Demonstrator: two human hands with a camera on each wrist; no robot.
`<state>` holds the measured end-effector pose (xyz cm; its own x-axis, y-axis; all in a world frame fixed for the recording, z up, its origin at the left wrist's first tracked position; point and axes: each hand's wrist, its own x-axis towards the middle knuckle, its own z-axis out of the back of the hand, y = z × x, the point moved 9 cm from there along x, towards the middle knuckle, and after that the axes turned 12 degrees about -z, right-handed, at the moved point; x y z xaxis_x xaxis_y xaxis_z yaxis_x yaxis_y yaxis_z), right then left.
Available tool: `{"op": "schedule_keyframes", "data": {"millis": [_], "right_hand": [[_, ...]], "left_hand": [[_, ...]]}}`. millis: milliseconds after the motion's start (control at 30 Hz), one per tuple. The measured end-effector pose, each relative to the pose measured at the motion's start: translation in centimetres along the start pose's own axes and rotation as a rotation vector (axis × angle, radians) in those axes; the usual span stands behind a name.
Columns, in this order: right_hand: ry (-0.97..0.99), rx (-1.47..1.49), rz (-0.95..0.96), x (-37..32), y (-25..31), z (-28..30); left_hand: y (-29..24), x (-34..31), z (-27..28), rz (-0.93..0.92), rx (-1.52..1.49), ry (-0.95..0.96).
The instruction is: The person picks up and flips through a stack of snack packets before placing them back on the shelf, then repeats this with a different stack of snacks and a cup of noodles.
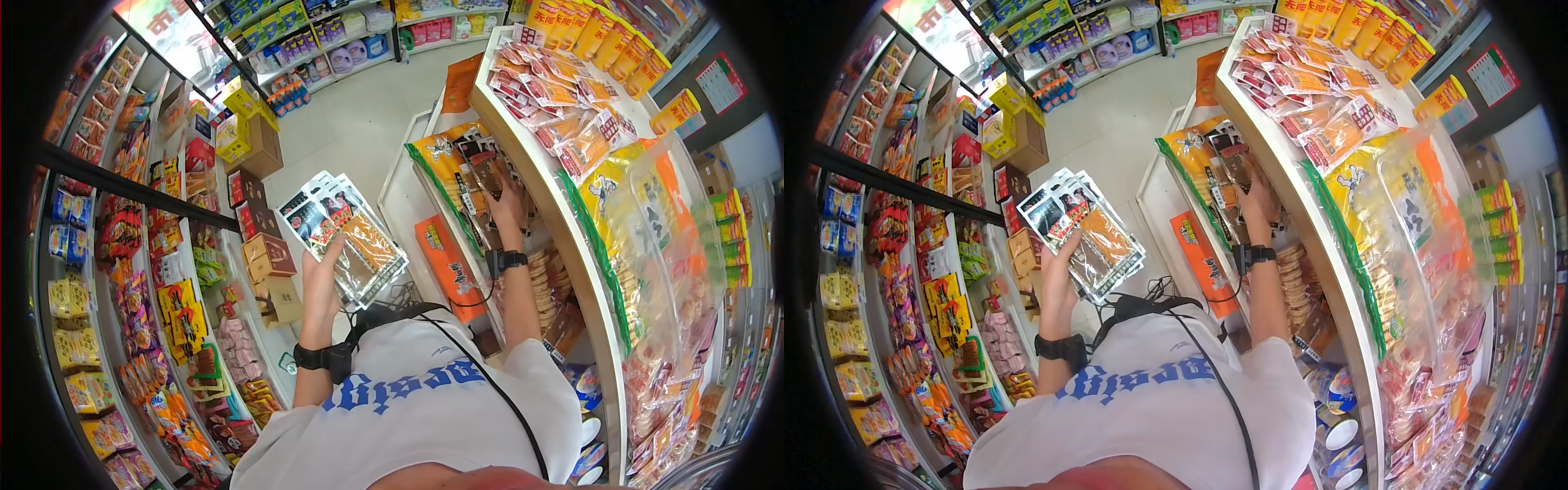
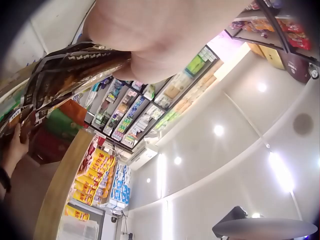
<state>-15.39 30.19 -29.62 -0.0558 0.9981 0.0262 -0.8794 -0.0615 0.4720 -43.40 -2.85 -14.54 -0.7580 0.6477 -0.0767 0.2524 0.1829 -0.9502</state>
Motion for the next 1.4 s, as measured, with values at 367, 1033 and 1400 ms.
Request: {"op": "schedule_keyframes", "data": {"millis": [367,1033,1400], "right_hand": [[0.153,0.818,0.576,-14.7,18.6,12.8],[0.64,0.766,0.959,-22.4,22.7,11.5],[-0.024,0.051,-0.045,-2.1,-1.3,1.0]], "left_hand": [[1.5,0.8,0.1,0.047,0.009,-0.013],[1.6,1.4,1.9,-0.012,0.06,-0.06],[0.9,0.9,2.4,-0.005,-0.004,-0.095]]}}
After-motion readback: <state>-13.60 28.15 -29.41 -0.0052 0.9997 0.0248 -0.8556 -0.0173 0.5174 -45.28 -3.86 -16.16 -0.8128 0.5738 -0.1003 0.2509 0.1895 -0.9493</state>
